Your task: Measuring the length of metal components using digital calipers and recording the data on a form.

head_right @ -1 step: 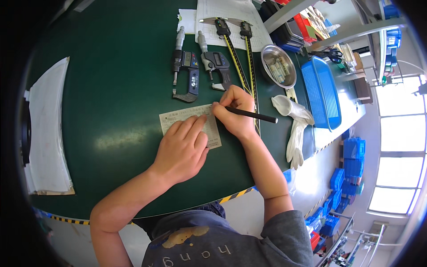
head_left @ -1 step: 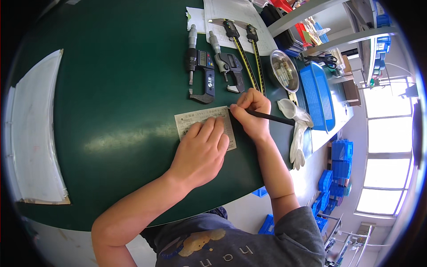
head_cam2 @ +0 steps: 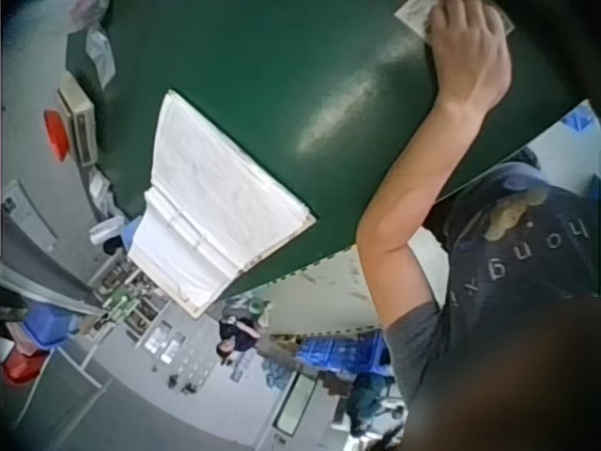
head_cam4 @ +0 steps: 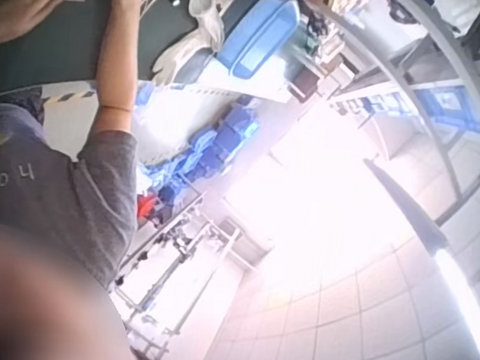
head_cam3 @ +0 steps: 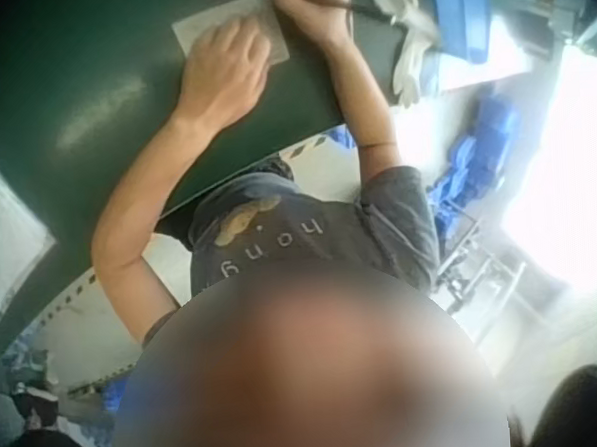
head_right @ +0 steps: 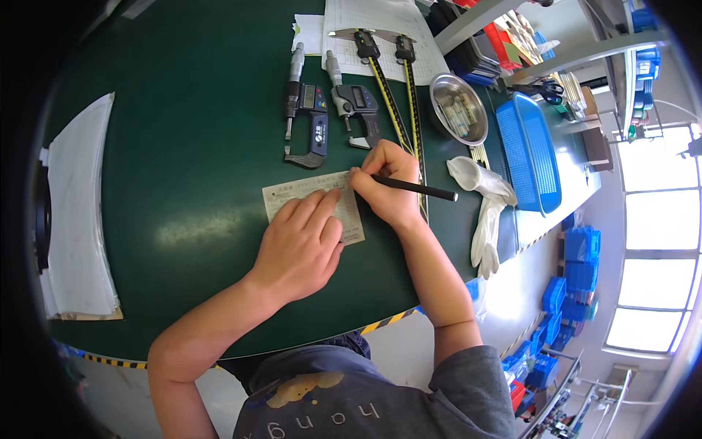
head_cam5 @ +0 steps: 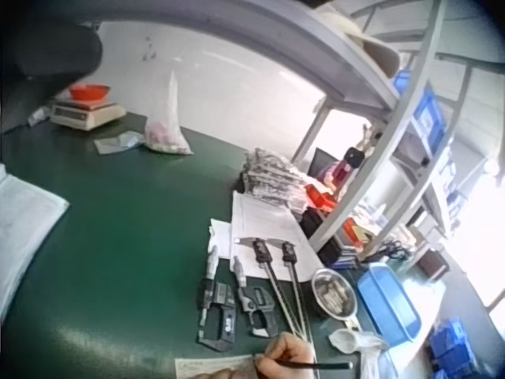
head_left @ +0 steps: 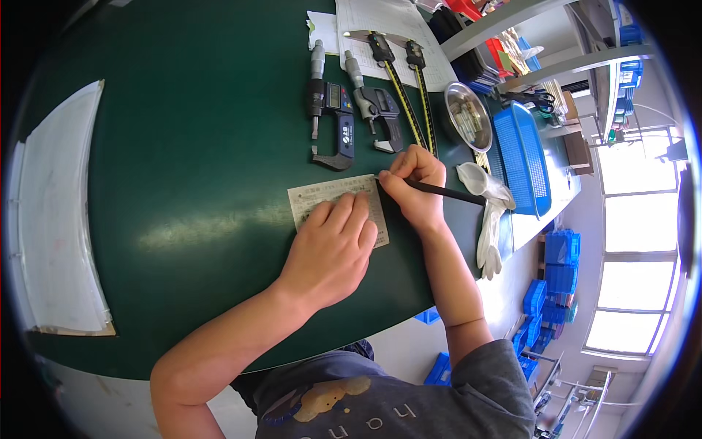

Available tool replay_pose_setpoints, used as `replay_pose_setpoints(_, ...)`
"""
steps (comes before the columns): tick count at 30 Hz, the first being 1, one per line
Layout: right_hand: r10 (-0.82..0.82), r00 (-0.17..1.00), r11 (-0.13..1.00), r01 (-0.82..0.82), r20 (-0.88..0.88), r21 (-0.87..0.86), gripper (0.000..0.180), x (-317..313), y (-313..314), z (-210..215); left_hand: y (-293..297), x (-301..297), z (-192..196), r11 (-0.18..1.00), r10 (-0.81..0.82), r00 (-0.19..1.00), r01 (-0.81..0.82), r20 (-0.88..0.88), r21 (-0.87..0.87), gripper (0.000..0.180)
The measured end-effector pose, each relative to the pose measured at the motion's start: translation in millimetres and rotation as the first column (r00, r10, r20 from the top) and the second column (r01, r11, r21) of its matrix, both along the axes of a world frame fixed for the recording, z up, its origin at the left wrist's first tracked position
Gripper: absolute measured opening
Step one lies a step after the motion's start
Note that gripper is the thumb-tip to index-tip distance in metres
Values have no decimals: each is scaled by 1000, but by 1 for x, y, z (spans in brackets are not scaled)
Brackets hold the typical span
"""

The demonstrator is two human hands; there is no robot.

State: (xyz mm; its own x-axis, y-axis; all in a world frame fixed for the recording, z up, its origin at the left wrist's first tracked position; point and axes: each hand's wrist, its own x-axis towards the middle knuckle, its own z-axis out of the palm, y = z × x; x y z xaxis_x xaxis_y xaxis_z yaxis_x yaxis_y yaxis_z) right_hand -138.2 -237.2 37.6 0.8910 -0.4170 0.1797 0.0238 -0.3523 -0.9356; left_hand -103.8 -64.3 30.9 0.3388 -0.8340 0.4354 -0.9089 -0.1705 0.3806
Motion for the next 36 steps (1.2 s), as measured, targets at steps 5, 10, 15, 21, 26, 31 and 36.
replay_pose_setpoints(5,4,1000,1000,-4,-1,-13,26,1,0,-2,0,-1,-3,1000,0,999,-1,-35,-27,22)
replay_pose_setpoints(10,-7,1000,999,6,-27,-37,26,1,0,-1,1,0,-2,1000,3,1000,-3,15,2,19)
replay_pose_setpoints(15,17,999,999,-18,-30,-27,26,2,-1,-2,0,0,-3,1000,5,999,-5,32,7,20)
replay_pose_setpoints(21,36,997,999,-38,-66,-28,27,1,0,1,0,-1,-3,1000,4,1000,-4,-18,-18,21)
replay_pose_setpoints(26,58,996,998,-58,-61,2,26,0,1,1,-1,-1,-3,1000,3,1000,-3,-24,-19,21)
replay_pose_setpoints(31,62,994,997,-66,-95,-36,24,0,0,2,0,-1,-3,1000,3,1000,-3,-23,-20,21)
replay_pose_setpoints(36,73,994,996,-77,-86,-49,25,0,0,2,0,0,-1,1000,4,1000,-5,25,21,20)
